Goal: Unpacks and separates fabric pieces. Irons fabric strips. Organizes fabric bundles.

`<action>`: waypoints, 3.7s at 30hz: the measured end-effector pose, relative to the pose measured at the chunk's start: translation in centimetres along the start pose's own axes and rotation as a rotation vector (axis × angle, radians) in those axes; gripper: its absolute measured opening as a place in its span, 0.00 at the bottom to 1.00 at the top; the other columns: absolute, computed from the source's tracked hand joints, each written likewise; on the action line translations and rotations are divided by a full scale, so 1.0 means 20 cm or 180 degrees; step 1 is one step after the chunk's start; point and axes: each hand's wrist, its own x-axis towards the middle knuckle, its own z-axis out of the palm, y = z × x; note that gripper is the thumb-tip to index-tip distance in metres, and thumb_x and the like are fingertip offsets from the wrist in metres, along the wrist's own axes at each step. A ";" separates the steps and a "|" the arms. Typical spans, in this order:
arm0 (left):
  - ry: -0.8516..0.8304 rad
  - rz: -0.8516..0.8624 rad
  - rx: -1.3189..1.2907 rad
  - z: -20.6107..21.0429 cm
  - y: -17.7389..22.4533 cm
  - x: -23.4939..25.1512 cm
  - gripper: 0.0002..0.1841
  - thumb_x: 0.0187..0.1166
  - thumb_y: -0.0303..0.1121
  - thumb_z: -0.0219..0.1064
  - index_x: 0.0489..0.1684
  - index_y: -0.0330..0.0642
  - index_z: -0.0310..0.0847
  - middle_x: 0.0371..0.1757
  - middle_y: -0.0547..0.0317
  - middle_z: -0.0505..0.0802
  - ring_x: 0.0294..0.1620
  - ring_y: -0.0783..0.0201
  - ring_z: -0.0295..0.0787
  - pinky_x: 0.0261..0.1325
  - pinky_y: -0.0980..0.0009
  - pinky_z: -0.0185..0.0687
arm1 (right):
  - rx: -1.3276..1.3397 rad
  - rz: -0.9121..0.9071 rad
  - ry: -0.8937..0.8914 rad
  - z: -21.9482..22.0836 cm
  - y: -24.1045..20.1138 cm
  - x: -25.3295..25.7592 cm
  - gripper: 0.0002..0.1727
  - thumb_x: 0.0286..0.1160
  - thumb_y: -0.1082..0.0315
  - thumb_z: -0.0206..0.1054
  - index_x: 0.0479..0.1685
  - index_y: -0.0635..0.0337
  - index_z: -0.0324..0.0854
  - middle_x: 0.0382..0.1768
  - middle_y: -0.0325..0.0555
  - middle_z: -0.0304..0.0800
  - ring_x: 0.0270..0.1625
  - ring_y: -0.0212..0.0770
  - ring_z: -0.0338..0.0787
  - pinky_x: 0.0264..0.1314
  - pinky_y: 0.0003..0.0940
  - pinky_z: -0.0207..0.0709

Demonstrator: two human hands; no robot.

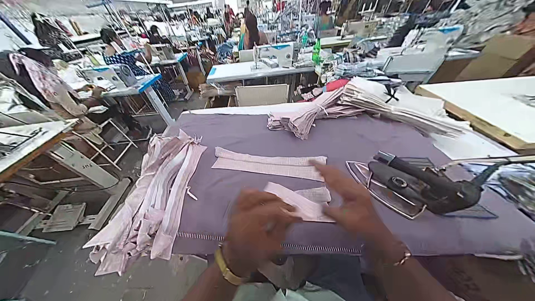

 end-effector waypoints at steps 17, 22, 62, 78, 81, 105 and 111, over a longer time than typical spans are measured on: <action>-0.0325 -0.0198 0.2273 -0.49 -0.44 -0.31 0.14 0.81 0.25 0.62 0.53 0.44 0.95 0.55 0.47 0.96 0.61 0.49 0.91 0.69 0.51 0.80 | -0.1336 -0.0492 -0.0014 -0.24 0.12 -0.17 0.10 0.79 0.61 0.67 0.38 0.44 0.95 0.57 0.45 0.92 0.73 0.51 0.80 0.80 0.62 0.60; -0.1619 -0.1213 0.2545 -0.53 -0.38 -0.54 0.21 0.76 0.28 0.52 0.49 0.50 0.97 0.60 0.62 0.97 0.62 0.54 0.92 0.65 0.51 0.83 | -0.1846 0.0363 -0.0181 -0.11 0.20 -0.52 0.17 0.76 0.75 0.57 0.33 0.50 0.93 0.55 0.43 0.96 0.72 0.49 0.86 0.81 0.66 0.60; -0.2706 -0.0251 0.1364 -0.10 -0.70 -0.21 0.20 0.86 0.54 0.56 0.71 0.74 0.87 0.92 0.61 0.68 0.97 0.51 0.44 0.90 0.25 0.32 | -0.2217 0.0178 -0.1789 0.00 -0.18 0.00 0.26 0.90 0.43 0.54 0.72 0.46 0.86 0.32 0.41 0.83 0.31 0.42 0.83 0.29 0.38 0.75; -0.2133 -0.2152 0.2156 -0.75 -0.83 -0.27 0.14 0.77 0.44 0.71 0.57 0.55 0.93 0.46 0.60 0.91 0.46 0.60 0.88 0.51 0.51 0.86 | -0.1977 0.0079 -0.1925 0.34 -0.24 0.14 0.27 0.92 0.44 0.50 0.74 0.46 0.83 0.32 0.42 0.83 0.31 0.44 0.85 0.27 0.40 0.77; -0.1395 -0.2259 0.1892 -0.73 -0.88 -0.39 0.07 0.76 0.37 0.73 0.45 0.54 0.96 0.38 0.66 0.93 0.33 0.70 0.86 0.40 0.62 0.85 | -0.1922 0.0139 -0.1906 0.38 -0.23 0.15 0.26 0.92 0.45 0.51 0.73 0.45 0.85 0.33 0.42 0.84 0.31 0.43 0.85 0.28 0.41 0.77; -0.0739 -0.2926 0.1654 -0.74 -0.92 -0.41 0.05 0.67 0.40 0.81 0.38 0.59 0.98 0.36 0.74 0.97 0.34 0.76 0.92 0.45 0.62 0.92 | -0.1890 -0.0210 -0.2239 0.48 -0.23 0.21 0.26 0.91 0.46 0.51 0.75 0.49 0.81 0.33 0.46 0.85 0.30 0.47 0.87 0.28 0.44 0.81; -0.0830 -0.2675 0.1912 -0.73 -0.91 -0.41 0.07 0.70 0.42 0.78 0.41 0.58 0.97 0.39 0.70 0.97 0.36 0.71 0.91 0.46 0.56 0.90 | -0.2323 -0.0207 -0.1796 -0.09 -0.13 -0.01 0.25 0.88 0.45 0.54 0.70 0.47 0.85 0.31 0.44 0.87 0.28 0.45 0.87 0.24 0.44 0.80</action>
